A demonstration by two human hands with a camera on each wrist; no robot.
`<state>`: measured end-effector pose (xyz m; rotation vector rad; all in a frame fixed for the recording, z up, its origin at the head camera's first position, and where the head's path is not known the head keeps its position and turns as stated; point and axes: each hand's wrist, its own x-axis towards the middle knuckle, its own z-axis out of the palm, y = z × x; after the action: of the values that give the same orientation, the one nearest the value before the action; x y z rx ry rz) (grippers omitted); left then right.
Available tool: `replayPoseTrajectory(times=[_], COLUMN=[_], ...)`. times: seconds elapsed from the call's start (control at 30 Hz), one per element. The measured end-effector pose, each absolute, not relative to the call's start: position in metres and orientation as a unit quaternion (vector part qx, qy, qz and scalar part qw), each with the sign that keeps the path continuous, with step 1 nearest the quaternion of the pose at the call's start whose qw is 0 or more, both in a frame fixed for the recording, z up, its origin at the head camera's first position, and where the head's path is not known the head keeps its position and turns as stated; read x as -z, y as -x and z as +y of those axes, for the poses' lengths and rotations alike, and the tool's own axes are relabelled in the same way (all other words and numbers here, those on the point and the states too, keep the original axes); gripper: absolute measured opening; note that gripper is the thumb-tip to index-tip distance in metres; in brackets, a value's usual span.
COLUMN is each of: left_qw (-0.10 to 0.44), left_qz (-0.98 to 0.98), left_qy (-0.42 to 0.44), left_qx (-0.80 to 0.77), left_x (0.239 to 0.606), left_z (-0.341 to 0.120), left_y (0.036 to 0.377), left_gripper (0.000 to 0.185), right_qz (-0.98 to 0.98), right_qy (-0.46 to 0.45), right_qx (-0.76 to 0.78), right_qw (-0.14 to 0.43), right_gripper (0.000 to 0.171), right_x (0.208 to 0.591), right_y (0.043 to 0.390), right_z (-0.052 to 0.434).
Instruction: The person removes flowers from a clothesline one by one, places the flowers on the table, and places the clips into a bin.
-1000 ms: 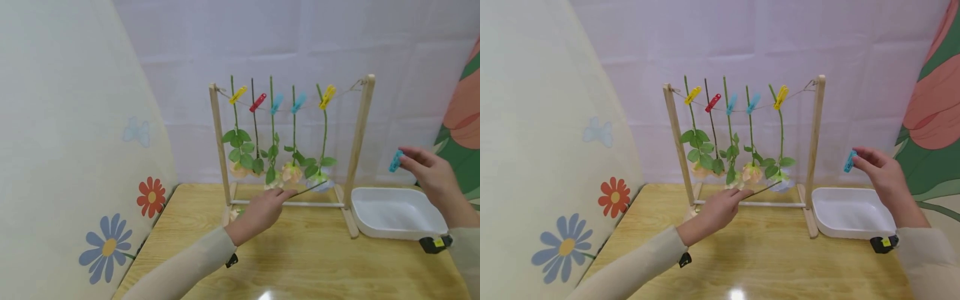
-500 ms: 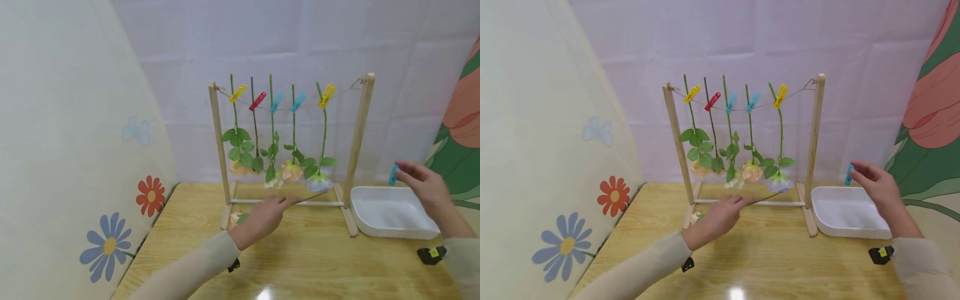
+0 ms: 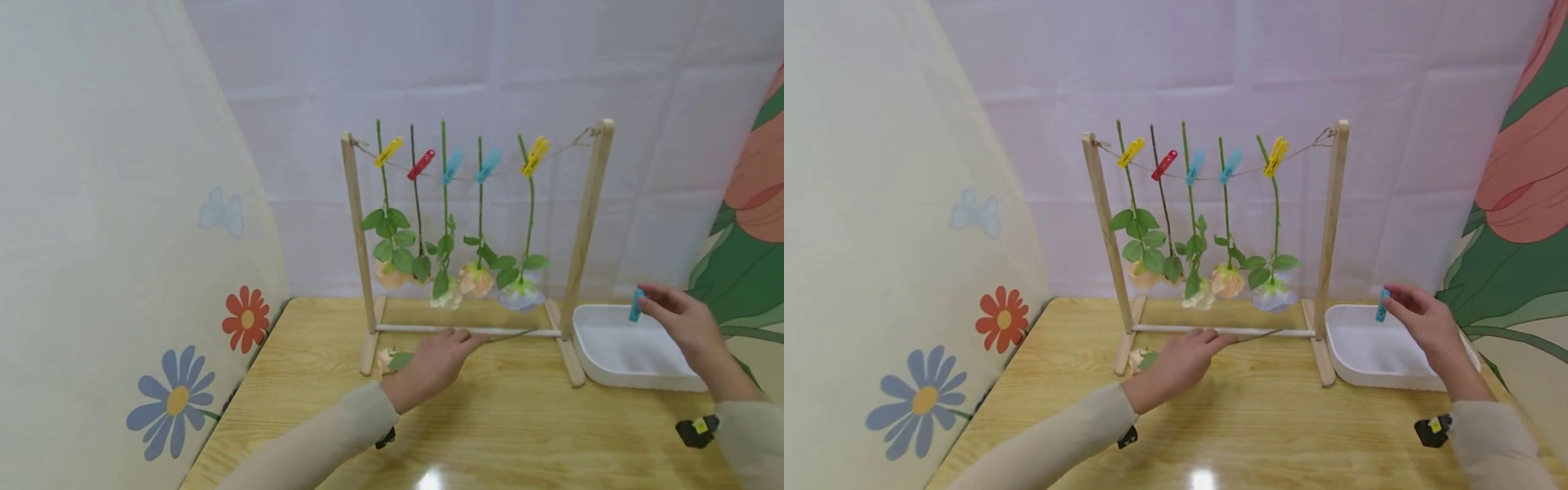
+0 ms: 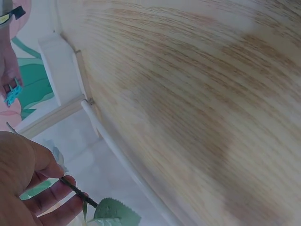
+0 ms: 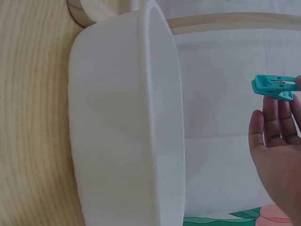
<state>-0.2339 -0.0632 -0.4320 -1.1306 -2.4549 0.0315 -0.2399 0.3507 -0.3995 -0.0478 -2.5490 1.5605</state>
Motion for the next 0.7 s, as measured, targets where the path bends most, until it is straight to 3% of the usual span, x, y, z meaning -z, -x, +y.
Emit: replayPoseTrajectory(times=[0.33,0.7], left_qw=[0.218,0.181], left_qz=[-0.885,-0.897], left_qy=[0.411,0.398], left_qx=[-0.024,-0.059], left_x=[0.445,0.453], left_z=[-0.064,-0.063], left_y=[0.236,0.239], left_gripper=[0.055,0.057], right_qz=[-0.859,-0.873], right_qy=[0.002,-0.025], right_qx=[-0.508,-0.477], right_qw=[0.069,0.093], right_gripper=[0.045,0.052], right_x=[0.413,0.426], right_y=[0.239,0.24], right_z=[0.352,0.352])
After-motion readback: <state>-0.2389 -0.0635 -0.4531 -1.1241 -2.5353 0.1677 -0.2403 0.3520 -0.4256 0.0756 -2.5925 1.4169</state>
